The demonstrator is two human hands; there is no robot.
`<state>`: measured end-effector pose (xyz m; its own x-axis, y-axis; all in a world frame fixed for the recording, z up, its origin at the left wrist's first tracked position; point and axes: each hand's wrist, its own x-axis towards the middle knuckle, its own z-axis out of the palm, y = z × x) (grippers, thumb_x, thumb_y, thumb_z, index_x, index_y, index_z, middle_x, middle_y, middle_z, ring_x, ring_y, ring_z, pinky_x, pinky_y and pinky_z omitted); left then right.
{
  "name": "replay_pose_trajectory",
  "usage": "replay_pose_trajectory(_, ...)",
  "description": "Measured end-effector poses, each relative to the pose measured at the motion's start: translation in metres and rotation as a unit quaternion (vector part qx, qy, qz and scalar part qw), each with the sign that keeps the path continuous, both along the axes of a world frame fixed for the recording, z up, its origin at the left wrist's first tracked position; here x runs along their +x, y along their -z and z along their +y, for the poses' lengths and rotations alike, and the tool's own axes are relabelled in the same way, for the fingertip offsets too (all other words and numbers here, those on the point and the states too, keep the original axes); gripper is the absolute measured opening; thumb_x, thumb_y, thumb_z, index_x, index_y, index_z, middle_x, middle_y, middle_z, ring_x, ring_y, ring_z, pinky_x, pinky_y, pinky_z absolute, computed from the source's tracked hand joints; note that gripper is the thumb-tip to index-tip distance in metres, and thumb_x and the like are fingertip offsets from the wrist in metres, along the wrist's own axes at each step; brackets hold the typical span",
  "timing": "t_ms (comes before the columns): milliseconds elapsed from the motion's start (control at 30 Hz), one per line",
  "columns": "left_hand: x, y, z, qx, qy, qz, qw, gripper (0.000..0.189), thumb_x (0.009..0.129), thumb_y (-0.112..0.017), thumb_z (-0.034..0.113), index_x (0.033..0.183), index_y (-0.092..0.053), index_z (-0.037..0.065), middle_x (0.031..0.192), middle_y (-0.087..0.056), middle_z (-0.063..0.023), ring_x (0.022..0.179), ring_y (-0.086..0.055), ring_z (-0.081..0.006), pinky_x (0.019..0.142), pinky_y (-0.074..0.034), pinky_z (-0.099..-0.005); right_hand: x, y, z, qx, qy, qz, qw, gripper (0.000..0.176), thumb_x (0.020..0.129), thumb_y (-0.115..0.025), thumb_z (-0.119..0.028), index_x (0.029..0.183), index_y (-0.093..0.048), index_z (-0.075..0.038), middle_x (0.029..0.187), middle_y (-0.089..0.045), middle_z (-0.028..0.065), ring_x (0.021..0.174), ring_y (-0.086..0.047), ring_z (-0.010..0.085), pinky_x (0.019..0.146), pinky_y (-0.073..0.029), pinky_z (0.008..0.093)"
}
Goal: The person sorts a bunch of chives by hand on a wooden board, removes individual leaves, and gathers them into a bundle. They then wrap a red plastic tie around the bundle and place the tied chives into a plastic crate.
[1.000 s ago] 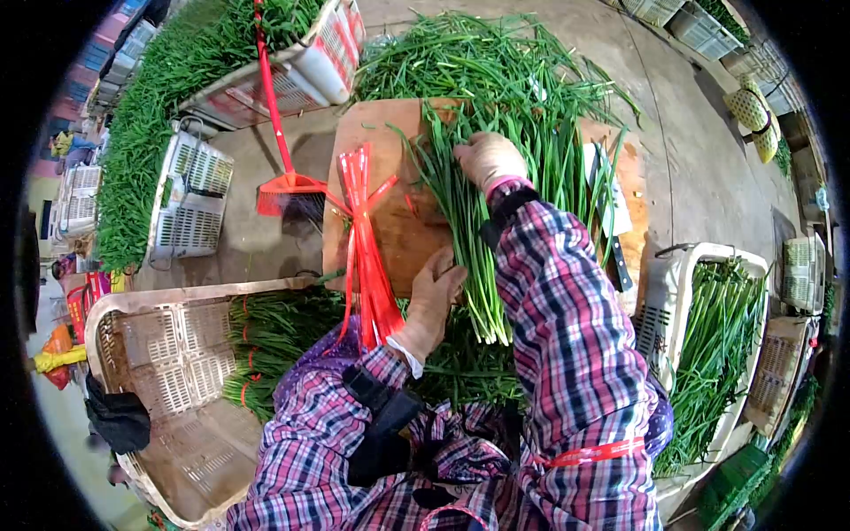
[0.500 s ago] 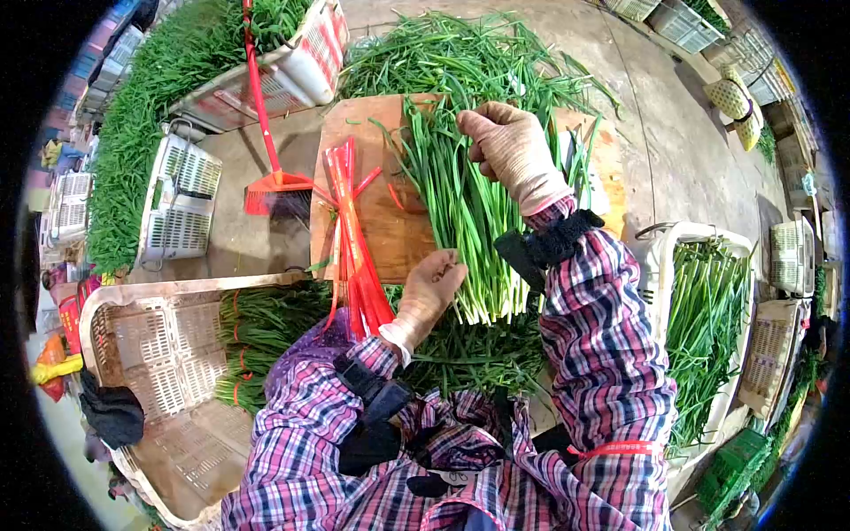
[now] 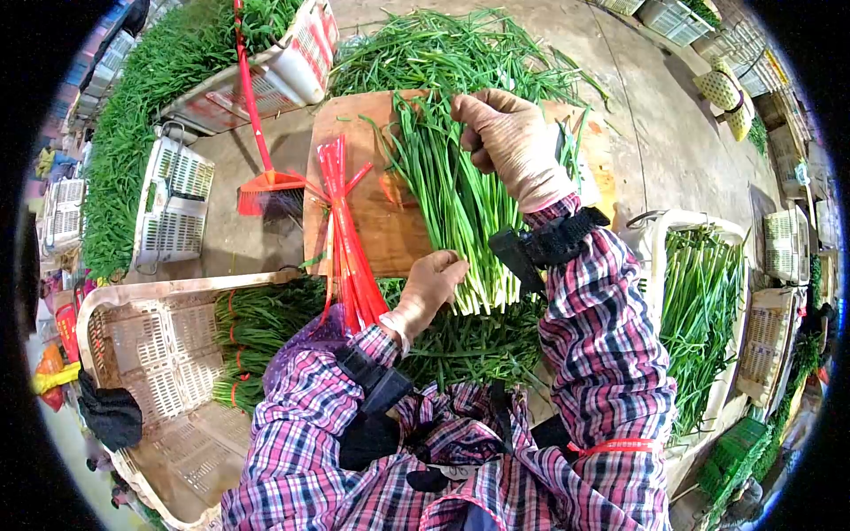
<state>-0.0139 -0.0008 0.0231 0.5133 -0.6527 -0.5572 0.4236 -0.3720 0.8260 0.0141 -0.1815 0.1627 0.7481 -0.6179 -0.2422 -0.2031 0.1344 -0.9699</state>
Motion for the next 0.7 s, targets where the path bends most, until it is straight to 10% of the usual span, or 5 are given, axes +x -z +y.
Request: replay_pose_trajectory(700,-0.002,-0.013,0.000,0.000,0.018,0.000,1.000,0.021,0.084,-0.064,0.020,0.088,-0.063,-0.001,0.068,-0.058,0.0014,0.052,-0.046,-0.0049,0.048,-0.039,-0.0220,-0.006,-0.020,0.005,-0.003,-0.023,-0.040,0.999,0.017,0.086,-0.063,-0.024,0.079,-0.064,-0.009,0.055,-0.055,-0.0006,0.040,-0.047,0.0066,0.037,-0.034,0.0202)
